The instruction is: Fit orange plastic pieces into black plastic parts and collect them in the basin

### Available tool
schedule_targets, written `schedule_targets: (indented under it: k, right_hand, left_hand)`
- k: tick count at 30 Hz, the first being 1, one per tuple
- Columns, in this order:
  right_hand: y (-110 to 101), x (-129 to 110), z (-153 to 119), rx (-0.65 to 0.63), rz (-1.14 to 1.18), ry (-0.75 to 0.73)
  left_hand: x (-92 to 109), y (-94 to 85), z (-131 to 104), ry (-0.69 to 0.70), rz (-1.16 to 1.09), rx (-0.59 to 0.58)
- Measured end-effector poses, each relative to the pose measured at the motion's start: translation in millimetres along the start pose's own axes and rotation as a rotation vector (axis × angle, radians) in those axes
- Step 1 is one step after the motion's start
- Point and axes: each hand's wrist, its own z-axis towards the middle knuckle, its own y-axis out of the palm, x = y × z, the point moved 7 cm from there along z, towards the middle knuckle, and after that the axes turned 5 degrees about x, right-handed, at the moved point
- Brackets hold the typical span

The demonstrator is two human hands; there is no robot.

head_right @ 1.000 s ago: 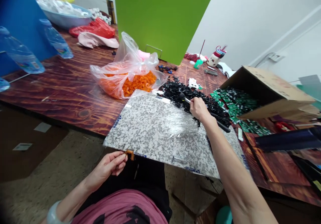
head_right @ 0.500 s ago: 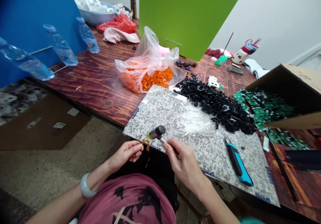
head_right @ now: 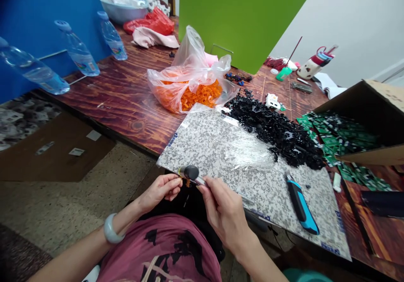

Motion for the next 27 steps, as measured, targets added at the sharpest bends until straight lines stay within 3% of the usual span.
schedule_targets:
  k: [3, 8, 14, 18, 20, 27]
  right_hand:
    - [-7.7, -7.7, -2.9, 0.093, -0.057, -0.064]
    - [14.0, 5.7, -5.7, -0.027, -0.105, -0.035]
    - [-23.5, -10.2, -3.1, 0.169, -0.121, -0.086]
    - [5.1, 10.7, -16.2, 0.007, -0.144, -0.028]
    - [12.3, 23.6, -18.0, -0.013, -0.138, 0.047]
    - [-23.8, 41.7, 17.5, 0.05, -0.215, 0.134]
  left_hand:
    - [-0.8, -0.5, 0.3, 0.002, -0.003, 0.008]
    - [-0.9, 0.3, 0.6, 0.004, 0.004, 0.004]
    - [0.7, 0.2, 0.3, 0.009, 0.027, 0.007]
    - [0.2, -0.4, 1.2, 0.014, 0.039, 0.006]
    - [-0.4, -0.5, 1.2, 0.016, 0.047, 0.005]
    - [9.6, 8.0, -11.3, 0.097, 0.154, -0.049]
